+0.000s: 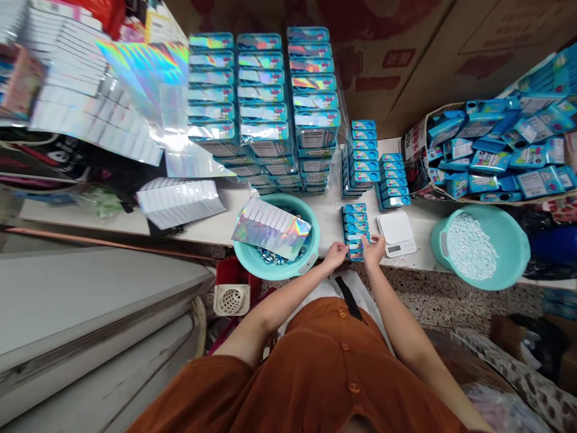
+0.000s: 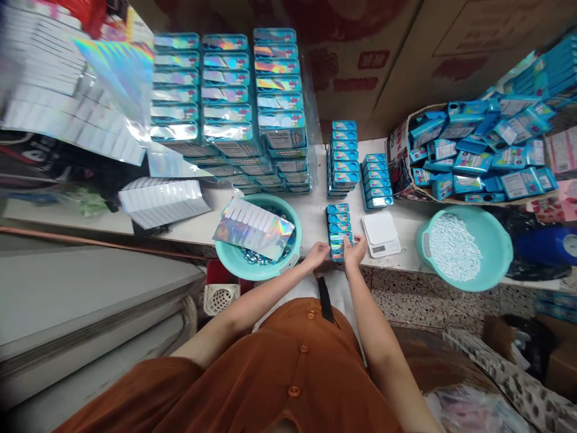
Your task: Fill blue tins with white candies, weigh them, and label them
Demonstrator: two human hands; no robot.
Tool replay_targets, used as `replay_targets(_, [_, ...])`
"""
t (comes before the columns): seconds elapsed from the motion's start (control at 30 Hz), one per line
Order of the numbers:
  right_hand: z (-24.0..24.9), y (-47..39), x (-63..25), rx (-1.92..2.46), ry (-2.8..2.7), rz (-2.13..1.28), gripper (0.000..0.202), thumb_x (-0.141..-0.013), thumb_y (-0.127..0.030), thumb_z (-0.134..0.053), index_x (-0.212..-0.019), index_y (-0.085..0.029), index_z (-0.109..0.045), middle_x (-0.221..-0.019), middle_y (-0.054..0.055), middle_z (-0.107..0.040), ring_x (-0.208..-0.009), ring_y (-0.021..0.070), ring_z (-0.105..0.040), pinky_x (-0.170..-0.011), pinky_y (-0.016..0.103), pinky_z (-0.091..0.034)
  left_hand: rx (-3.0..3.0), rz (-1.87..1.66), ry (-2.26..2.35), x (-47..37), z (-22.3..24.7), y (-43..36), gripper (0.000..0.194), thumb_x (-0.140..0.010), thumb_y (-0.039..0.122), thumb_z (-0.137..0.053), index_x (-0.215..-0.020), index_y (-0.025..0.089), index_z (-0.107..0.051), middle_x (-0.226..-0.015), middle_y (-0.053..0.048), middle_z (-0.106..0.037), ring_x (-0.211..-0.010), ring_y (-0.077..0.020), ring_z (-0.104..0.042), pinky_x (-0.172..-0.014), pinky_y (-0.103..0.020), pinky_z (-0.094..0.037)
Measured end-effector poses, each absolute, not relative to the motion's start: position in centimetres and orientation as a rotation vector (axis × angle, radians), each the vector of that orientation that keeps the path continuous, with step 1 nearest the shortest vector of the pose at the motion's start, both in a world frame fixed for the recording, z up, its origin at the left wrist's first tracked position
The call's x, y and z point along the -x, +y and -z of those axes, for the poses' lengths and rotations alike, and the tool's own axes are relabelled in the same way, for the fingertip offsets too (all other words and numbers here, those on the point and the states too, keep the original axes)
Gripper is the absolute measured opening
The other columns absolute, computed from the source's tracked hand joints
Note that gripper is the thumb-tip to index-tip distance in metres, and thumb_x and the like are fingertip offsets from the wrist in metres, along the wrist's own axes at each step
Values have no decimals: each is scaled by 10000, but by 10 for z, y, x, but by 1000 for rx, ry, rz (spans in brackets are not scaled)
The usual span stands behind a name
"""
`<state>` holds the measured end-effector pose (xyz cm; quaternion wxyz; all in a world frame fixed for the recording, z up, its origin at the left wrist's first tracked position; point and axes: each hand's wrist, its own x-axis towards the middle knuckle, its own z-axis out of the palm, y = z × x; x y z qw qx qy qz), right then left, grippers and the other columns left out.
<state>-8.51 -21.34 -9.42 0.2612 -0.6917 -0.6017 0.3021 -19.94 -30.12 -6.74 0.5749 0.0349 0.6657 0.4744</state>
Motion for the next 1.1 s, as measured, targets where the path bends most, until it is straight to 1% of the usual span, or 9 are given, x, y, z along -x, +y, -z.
replay_targets(0.1, [80, -221, 87, 1787, -1700, -726, 325, -756, -461, -568, -911, -178, -535, -935, 102, -579, -809, 212, -508, -807, 368, -405, -578, -1109, 1714, 253, 39, -331, 95, -785, 292, -621, -795, 199, -639, -813, -36, -631, -789, -170, -571, -797, -287, -432])
replay_targets(0.17, [66, -227, 89, 1713, -1766, -684, 298, -791, -453, -539, -915, -182, -546, -935, 106, -584, -862, 230, -512, -843, 386, -398, -1025, -1021, 1955, 303, 25, -344, 166, -860, 291, -502, -901, 201, -635, -918, -66, -635, -890, -199, -565, -860, -324, -415])
replay_targets(0.27, [45, -238, 95, 1609, -1850, -656, 272, -826, -437, -512, -927, -188, -554, -939, 105, -588, -932, 242, -512, -874, 393, -393, -1410, -722, 2249, 376, 20, -345, 252, -865, 235, -450, -1054, 162, -599, -1075, -131, -621, -1067, -266, -506, -943, -405, -362])
replay_targets(0.37, [26, -252, 108, 1506, -1920, -674, 250, -849, -411, -499, -947, -189, -558, -959, 103, -593, -956, 238, -521, -889, 392, -400, -1667, -357, 2241, 420, 30, -333, 304, -816, 197, -485, -1094, 127, -587, -1156, -179, -600, -1131, -308, -473, -945, -439, -340])
replay_targets(0.5, [14, -269, 129, 1372, -2049, -713, 234, -871, -377, -494, -983, -190, -580, -980, 96, -603, -975, 236, -529, -902, 402, -411, -1781, -73, 2149, 436, 43, -320, 166, -785, 196, -512, -863, 156, -653, -902, -161, -677, -979, -303, -558, -916, -445, -334])
replay_targets(0.6, [11, -277, 150, 1264, -2160, -750, 262, -885, -347, -489, -1049, -175, -597, -1018, 108, -609, -1006, 242, -528, -905, 405, -421, -1815, -48, 2073, 437, 34, -321, 179, -812, 234, -495, -793, 177, -663, -766, -120, -688, -823, -269, -602, -890, -437, -336])
replay_targets(0.73, [5, -282, 189, 1050, -2341, -770, 321, -896, -322, -492, -1151, -158, -597, -1077, 125, -618, -1028, 249, -532, -906, 400, -432, -1966, -61, 1942, 428, -6, -334, 293, -883, 300, -422, -797, 180, -675, -789, -109, -704, -803, -253, -620, -853, -412, -332])
replay_targets(0.9, [-9, -286, 237, 857, -2501, -694, 339, -904, -324, -504, -1195, -178, -597, -1115, 111, -632, -1040, 248, -541, -875, 387, -439, -1977, -135, 2053, 407, -60, -351, 343, -923, 304, -364, -852, 187, -678, -833, -98, -716, -815, -237, -627, -826, -394, -323])
replay_targets(1.1, [-15, -297, 251, 752, -2553, -537, 352, -950, -319, -419, -1196, -137, -594, -1035, 121, -669, -973, 232, -574, -813, 372, -443, -1830, -150, 2172, 396, -84, -361, 348, -918, 277, -362, -847, 177, -688, -835, -103, -722, -808, -242, -637, -819, -393, -319])
